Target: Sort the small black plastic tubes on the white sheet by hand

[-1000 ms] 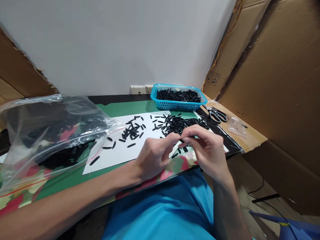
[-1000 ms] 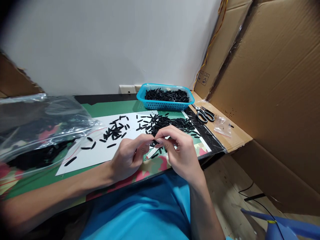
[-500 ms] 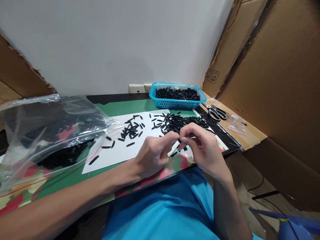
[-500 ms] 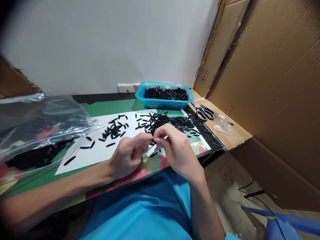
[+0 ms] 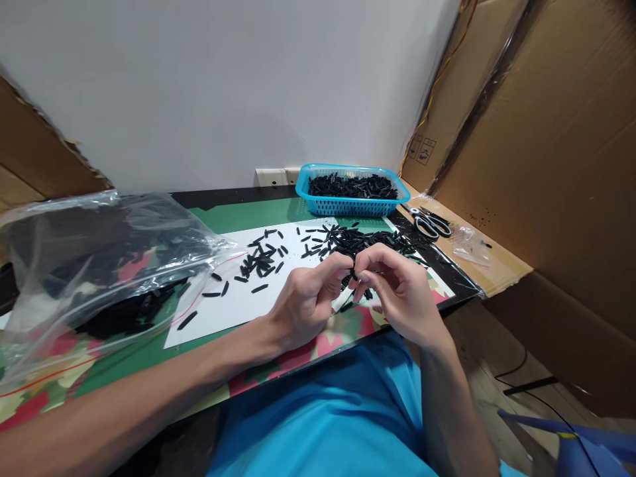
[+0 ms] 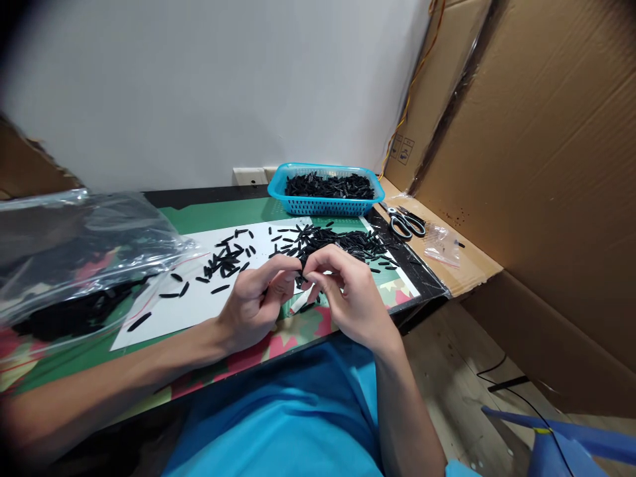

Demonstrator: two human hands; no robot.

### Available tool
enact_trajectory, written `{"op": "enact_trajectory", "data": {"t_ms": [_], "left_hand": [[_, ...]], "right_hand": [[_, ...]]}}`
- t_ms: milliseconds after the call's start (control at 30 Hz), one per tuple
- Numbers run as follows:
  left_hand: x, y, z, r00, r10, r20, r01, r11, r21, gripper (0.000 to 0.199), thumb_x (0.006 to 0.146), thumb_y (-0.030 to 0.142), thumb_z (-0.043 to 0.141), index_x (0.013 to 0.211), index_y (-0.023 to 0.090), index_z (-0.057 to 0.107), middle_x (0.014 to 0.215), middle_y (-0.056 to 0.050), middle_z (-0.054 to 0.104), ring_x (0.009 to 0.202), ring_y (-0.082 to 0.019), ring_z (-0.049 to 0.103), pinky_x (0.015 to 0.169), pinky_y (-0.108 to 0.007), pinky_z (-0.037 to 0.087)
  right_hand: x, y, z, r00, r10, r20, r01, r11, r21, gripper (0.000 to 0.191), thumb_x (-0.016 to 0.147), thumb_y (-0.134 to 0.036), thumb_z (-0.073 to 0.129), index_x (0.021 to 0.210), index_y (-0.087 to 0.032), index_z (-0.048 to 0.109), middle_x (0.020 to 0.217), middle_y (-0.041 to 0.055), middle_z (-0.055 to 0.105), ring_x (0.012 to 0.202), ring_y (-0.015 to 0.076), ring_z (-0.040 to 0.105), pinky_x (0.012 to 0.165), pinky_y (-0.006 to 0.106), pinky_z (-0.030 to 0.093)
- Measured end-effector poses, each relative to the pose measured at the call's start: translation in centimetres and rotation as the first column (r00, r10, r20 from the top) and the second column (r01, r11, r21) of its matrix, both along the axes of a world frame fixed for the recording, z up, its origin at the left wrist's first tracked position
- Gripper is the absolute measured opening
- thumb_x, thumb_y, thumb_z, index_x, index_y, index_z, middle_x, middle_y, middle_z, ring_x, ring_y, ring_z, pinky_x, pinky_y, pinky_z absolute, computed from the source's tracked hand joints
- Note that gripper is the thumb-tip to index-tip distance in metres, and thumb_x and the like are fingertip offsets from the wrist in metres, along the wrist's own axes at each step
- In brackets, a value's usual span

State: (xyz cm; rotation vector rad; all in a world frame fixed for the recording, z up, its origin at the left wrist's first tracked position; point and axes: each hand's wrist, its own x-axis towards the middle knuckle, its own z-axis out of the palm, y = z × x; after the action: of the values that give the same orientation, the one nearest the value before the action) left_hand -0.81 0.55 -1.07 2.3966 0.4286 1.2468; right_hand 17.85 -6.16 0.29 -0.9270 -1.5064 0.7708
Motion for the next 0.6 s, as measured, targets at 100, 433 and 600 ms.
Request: {"op": "enact_trajectory", "data": {"t_ms": [100,433,600], "left_hand": [[0.0,-0.05,-0.01,1.0,0.008,0.021,-0.007,1.0,-0.022,0.03,0.095,0.0,0.048,0.112,0.023,0.057,0.067,0.011,0.042,0.05,-0.005,0.037,0.052,-0.017,0.036],[-0.05,-0.15,-0.39,1.0,-0.003,0.026,0.003,1.0,-0.022,0.028,0.097,0.001,0.047,0.111,0.023,0.057,0.065,0.011,0.04,0.051,-0.006,0.036,0.051,-0.017,0.035],[0.0,-0.17,-0.4,0.999,0.037,0.022,-0.037,0.999,-0.001,0.019,0.101,0.007,0.049,0.109,0.023,0.057,0.065,0.01,0.043,0.05,-0.006,0.038,0.05,-0.018,0.033]], "right_hand": [[-0.13,-0.02,0.03,0.999,-0.017,-0.039,0.018,1.0,0.012,0.009,0.106,-0.021,0.063,0.098,-0.022,0.069,0.096,0.0001,0.066,0.072,0.0129,0.073,0.065,0.025,0.058],[-0.31,-0.2,0.09,0.994,-0.074,-0.084,0.08,0.994,0.075,0.006,0.1,-0.023,0.072,0.1,-0.022,0.078,0.101,0.006,0.074,0.088,0.0192,0.071,0.068,0.029,0.062],[-0.21,0.0,0.1,0.99,-0.131,-0.044,0.136,0.98,0.144,0.009,0.096,-0.017,0.076,0.098,-0.024,0.08,0.098,0.0048,0.078,0.092,0.02,0.072,0.072,0.031,0.061]]}}
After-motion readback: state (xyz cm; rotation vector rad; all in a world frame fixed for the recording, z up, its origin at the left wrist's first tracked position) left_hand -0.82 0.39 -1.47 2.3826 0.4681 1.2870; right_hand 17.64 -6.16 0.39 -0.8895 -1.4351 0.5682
